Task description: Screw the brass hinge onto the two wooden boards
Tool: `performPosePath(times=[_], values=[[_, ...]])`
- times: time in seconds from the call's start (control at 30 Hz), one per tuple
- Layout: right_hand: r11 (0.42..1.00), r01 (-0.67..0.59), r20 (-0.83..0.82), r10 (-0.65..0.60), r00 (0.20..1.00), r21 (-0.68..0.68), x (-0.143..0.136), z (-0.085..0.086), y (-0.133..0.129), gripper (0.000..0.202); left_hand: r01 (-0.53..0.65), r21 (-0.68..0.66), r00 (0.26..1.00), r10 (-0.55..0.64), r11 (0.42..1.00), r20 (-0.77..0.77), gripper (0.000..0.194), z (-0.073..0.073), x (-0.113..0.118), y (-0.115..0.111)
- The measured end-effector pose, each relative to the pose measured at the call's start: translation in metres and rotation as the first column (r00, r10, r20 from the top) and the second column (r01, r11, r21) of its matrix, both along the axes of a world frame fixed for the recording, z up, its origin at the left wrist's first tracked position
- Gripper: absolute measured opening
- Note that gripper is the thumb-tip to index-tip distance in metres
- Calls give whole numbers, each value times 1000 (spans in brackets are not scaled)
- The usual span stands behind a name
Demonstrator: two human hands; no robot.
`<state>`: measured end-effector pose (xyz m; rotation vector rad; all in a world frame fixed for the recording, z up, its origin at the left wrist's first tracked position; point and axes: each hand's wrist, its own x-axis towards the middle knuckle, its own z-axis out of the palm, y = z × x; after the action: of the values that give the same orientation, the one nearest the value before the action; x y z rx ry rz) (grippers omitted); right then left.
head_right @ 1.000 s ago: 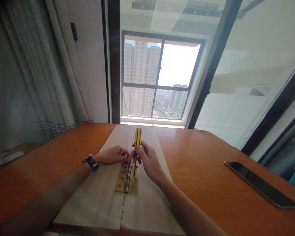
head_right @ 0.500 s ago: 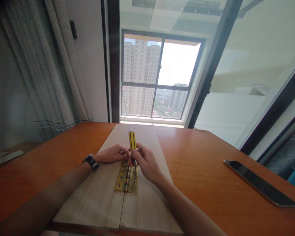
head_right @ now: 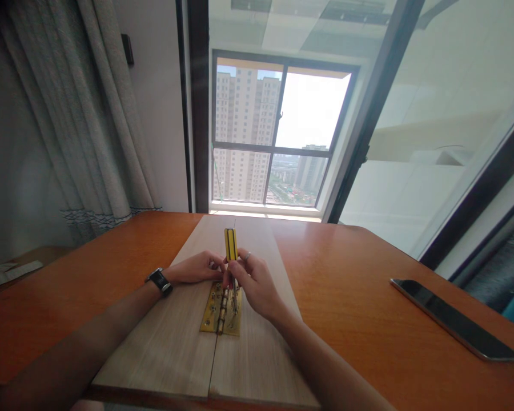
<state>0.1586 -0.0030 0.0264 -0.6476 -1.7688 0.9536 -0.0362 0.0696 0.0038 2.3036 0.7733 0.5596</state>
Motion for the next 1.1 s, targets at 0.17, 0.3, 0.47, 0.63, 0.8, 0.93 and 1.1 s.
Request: performPosePath(times=[0.17,0.3,0.47,0.63,0.8,0.93,1.1], values=[[995,74,16,-75,997,60,3,0,2,30,-20,32,1000,20,999,1,19,-5,0,2],[997,67,8,-68,998,42,4,0,3,26,-19,32,1000,18,999,5,21,-6,1,3],[998,60,2,-60,998,29,3,-1,3,25,29,29,999,-30,999,24,21,-3,2,2],[997,70,7,-71,997,26,3,-2,4,26,19,17,1000,-19,1000,20,19,-2,3,1],[997,78,19,-78,997,25,3,-2,4,28,24,6,998,-24,1000,59,16,-3,5,0],[998,58,6,-58,998,13,2,-2,3,28,14,-41,998,-12,999,64,13,-2,7,0],[998,56,0,-56,998,23,2,-2,3,27,-15,-76,997,21,997,77,11,0,10,-1]])
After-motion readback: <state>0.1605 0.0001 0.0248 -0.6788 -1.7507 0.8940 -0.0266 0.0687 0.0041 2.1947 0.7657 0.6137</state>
